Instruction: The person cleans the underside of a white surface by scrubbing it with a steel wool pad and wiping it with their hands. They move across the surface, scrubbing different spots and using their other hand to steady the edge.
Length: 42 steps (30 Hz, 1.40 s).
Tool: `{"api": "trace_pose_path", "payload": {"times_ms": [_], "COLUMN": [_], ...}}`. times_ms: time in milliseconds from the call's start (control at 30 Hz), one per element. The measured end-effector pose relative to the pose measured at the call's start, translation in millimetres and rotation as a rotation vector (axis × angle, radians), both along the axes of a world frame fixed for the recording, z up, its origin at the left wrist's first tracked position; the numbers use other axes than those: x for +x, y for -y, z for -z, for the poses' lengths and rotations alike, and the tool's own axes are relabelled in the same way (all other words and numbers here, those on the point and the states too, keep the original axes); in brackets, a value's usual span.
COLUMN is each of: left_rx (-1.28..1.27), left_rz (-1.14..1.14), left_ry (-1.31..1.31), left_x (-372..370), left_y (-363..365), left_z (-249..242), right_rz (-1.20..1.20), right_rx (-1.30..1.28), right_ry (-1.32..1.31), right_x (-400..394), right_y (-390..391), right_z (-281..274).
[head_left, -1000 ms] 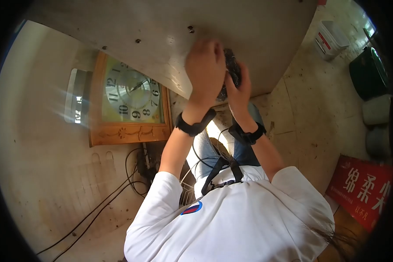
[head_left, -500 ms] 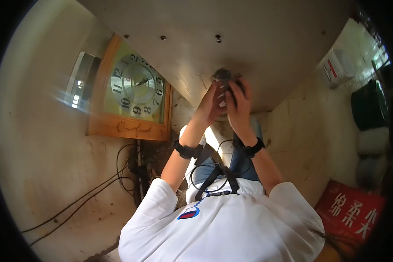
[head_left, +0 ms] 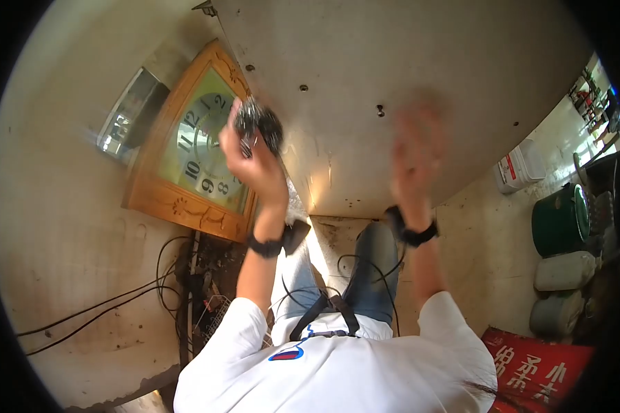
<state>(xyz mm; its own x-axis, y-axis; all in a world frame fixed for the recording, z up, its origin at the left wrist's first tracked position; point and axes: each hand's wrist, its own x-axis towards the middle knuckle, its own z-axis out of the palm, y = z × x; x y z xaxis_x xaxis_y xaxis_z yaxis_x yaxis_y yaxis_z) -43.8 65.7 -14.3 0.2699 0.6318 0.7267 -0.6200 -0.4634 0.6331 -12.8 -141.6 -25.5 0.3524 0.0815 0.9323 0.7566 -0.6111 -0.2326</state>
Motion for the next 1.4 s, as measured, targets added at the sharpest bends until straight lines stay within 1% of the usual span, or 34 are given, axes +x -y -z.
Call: {"api": "trace_pose_path", "payload": {"times_ms": [67, 133, 167, 200, 267, 333, 367, 400, 500, 533, 567, 600, 633, 733, 767, 867, 900, 967, 1000, 1033, 1133, 1167, 1267, 1300, 1400], "left_rx": [0.269, 0.457, 0.548, 0.592, 0.683, 1.041, 1.088, 1.139, 1.002, 0.893, 0.758, 0.779, 0.709, 0.828, 0.837, 0.832, 0.776, 0.726, 0.701, 0.758, 0.829, 0.814, 0.801, 0.756, 0.832], "left_rz": [-0.319, -0.498, -0.589, -0.608, -0.645, -0.282, -0.346, -0.411, -0.518, -0.686, -0.696, -0.673, -0.528, -0.662, -0.547, -0.612, -0.725, -0.654, -0.619, -0.677, -0.700, -0.645, -0.683, -0.660, -0.663], "left_ry": [0.105, 0.112, 0.117, 0.183, 0.318, 0.273, 0.255, 0.244, 0.132, 0.214, 0.250, 0.162, 0.152, 0.067, 0.023, -0.030, 0.025, 0.143, 0.201, 0.156, 0.105, 0.089, 0.120, 0.204, 0.120], "left_x": [16.3, 28.0, 35.3, 46.8, 72.6, 69.5, 60.9, 54.9, 60.7, 61.8, 76.1, 56.3, 52.5, 62.1, 56.9, 50.1, 56.2, 65.3, 66.6, 67.6, 58.4, 58.4, 57.1, 63.9, 56.7], "left_y": [-8.6, -0.6, 5.6, 13.0, 29.1, 43.5, 50.7, 54.4, 33.8, 28.6, 14.2, 12.8, 13.4, 25.8, 27.5, 22.8, 18.9, 14.6, 13.6, 13.9, 22.4, 21.5, 14.7, 13.8, 19.5], "left_z": [-34.4, -59.3, -65.0, -59.7, -25.5, 34.5, 62.1, 70.1, 78.2, 45.0, 30.3, -10.7, -35.5, -5.0, 17.5, 34.8, 19.1, -24.1, -34.8, -29.1, 8.2, 19.1, -16.9, -26.1, -4.2], "right_rz": [0.272, 0.292, 0.317, 0.342, 0.416, 0.507, 0.497, 0.489, 0.484, 0.477, 0.481, 0.482, 0.483, 0.474, 0.477, 0.500, 0.502, 0.502, 0.499, 0.497, 0.501, 0.499, 0.495, 0.492, 0.485], "right_rx": [0.027, 0.044, 0.019, -0.007, -0.053, -0.100, -0.102, -0.097, -0.099, -0.110, -0.105, -0.097, -0.087, -0.069, -0.077, -0.078, -0.077, -0.075, -0.073, -0.070, -0.070, -0.068, -0.060, -0.056, -0.054], "right_ry": [0.126, 0.257, 0.284, 0.312, 0.349, 0.360, 0.372, 0.388, 0.429, 0.436, 0.431, 0.427, 0.427, 0.459, 0.445, 0.425, 0.440, 0.463, 0.468, 0.477, 0.469, 0.471, 0.478, 0.482, 0.473], "right_x": [25.2, 54.2, 61.4, 68.1, 76.5, 79.7, 79.3, 80.7, 83.0, 83.3, 82.6, 83.1, 84.6, 88.3, 89.2, 86.7, 87.6, 88.6, 88.4, 88.2, 88.1, 88.4, 88.5, 89.9, 87.1], "right_y": [30.0, 54.8, 62.0, 67.9, 71.3, 73.1, 72.9, 71.6, 70.2, 70.5, 70.3, 68.3, 67.5, 66.2, 66.0, 64.5, 65.1, 66.3, 65.9, 65.5, 66.4, 65.7, 64.9, 65.2, 65.8], "right_z": [-17.7, -29.1, -30.6, -30.5, -26.1, -19.8, -18.9, -19.7, -20.6, -20.3, -19.5, -19.0, -17.9, -13.5, -14.6, -11.7, -11.9, -12.6, -12.4, -12.9, -12.8, -13.0, -13.5, -13.2, -14.1]}}
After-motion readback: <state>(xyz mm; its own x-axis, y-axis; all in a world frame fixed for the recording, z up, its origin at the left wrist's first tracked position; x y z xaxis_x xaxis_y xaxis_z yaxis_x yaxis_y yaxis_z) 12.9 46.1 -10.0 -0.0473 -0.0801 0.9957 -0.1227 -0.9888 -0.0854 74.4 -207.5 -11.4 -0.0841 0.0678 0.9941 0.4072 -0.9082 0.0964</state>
